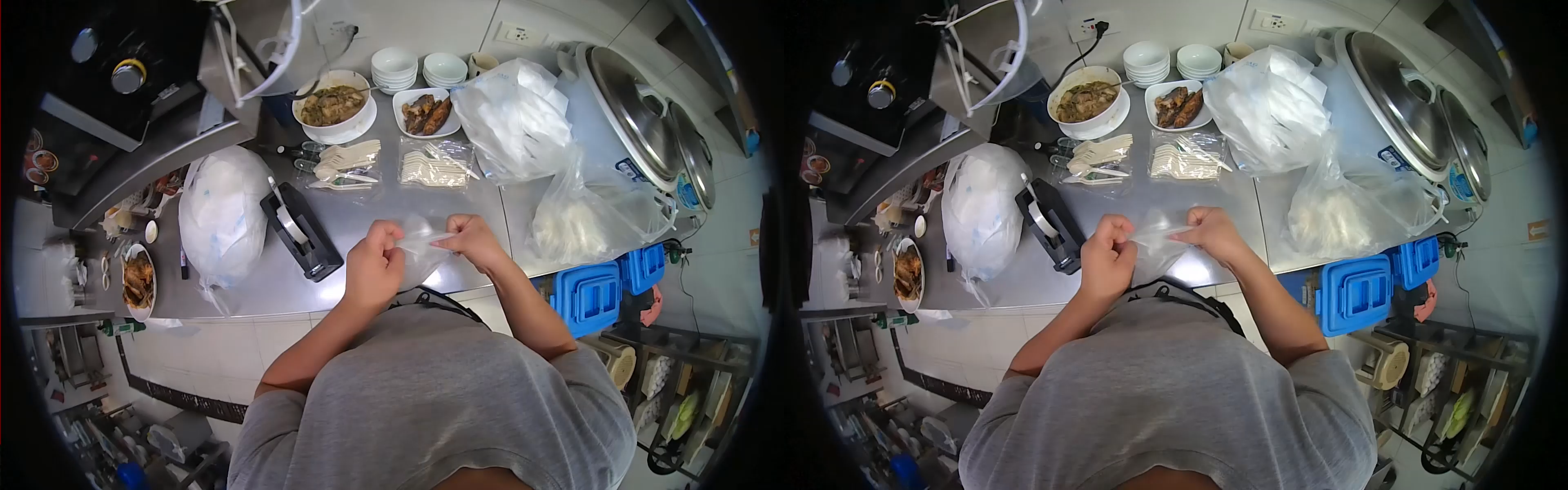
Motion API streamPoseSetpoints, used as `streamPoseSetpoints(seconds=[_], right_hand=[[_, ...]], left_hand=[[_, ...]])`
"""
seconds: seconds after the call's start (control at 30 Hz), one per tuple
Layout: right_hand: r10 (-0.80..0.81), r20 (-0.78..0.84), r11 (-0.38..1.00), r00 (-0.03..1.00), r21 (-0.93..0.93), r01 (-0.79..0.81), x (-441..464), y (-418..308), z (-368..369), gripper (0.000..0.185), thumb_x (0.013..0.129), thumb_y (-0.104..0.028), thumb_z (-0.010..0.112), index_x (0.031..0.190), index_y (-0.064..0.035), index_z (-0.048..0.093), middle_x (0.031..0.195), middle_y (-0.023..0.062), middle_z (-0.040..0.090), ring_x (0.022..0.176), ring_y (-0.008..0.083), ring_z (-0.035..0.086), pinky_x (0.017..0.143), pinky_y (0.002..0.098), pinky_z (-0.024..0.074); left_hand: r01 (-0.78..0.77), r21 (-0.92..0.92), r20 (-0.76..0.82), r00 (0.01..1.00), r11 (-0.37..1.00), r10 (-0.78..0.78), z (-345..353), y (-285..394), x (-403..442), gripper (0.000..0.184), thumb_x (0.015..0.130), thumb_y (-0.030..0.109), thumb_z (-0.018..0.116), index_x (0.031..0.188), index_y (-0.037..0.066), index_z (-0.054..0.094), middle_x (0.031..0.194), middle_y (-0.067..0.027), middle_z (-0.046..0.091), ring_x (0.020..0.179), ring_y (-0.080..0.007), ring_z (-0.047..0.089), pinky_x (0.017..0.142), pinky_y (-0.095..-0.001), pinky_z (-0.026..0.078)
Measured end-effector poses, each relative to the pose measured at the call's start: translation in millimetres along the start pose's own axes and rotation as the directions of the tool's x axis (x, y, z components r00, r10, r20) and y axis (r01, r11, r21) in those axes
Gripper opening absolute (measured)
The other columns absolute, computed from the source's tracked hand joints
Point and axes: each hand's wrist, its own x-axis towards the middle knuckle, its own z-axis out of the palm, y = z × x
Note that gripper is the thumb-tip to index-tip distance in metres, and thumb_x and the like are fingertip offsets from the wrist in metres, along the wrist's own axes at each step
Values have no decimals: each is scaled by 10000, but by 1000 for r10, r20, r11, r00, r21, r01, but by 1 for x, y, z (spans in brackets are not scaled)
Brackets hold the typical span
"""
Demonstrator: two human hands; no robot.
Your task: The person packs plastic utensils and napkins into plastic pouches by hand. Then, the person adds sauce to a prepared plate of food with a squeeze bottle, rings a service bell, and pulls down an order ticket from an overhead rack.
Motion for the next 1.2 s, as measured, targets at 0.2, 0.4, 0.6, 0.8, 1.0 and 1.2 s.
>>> streamPoseSetpoints(seconds=[0.2,0.4,0.6,0.8,1.0,1.2], right_hand=[[-85,106,963,991,264,55,50,53,-57,222,763,-179,748,904,-74,611,777,4,578,658,73,534,563,229,439],[-363,-499,865,787,-494,86,116,84,-99,198,772,-159,682,900,-19,624,762,134,629,692,272,612,649,362,483],[-340,-466,864,817,-498,76,122,77,-97,135,770,-144,672,830,-27,642,779,158,642,720,315,618,668,389,479],[-406,-392,864,825,-459,207,121,54,-100,96,786,-119,637,794,-24,627,793,182,633,751,334,617,692,404,474],[-409,-425,782,808,-620,70,99,15,-102,87,794,-110,604,819,-27,595,824,202,627,786,373,605,697,439,466],[-507,-495,760,705,-643,95,34,-37,-126,72,809,-87,612,821,-21,588,790,188,611,704,340,601,633,398,473]], left_hand=[[-178,262,-50,979,948,198,32,3,-1,100,789,4,540,876,48,560,636,-89,522,518,-208,505,503,-325,411],[31,250,144,987,968,-69,43,9,30,202,799,101,589,995,63,621,764,-138,596,629,-259,574,612,-350,470],[28,532,38,998,846,-57,27,-101,104,286,833,81,525,1104,66,618,1064,-175,618,882,-356,611,751,-414,496],[150,636,-114,988,757,-101,16,-104,136,383,806,13,491,1173,77,580,1326,-143,479,1057,-339,568,872,-411,481],[-83,793,200,971,604,-129,4,-135,151,217,776,47,556,961,110,649,1056,-91,599,1056,-298,549,826,-403,488],[-107,750,208,975,653,-80,-2,-129,162,121,753,109,636,870,116,664,925,-50,628,888,-302,599,780,-390,494]])
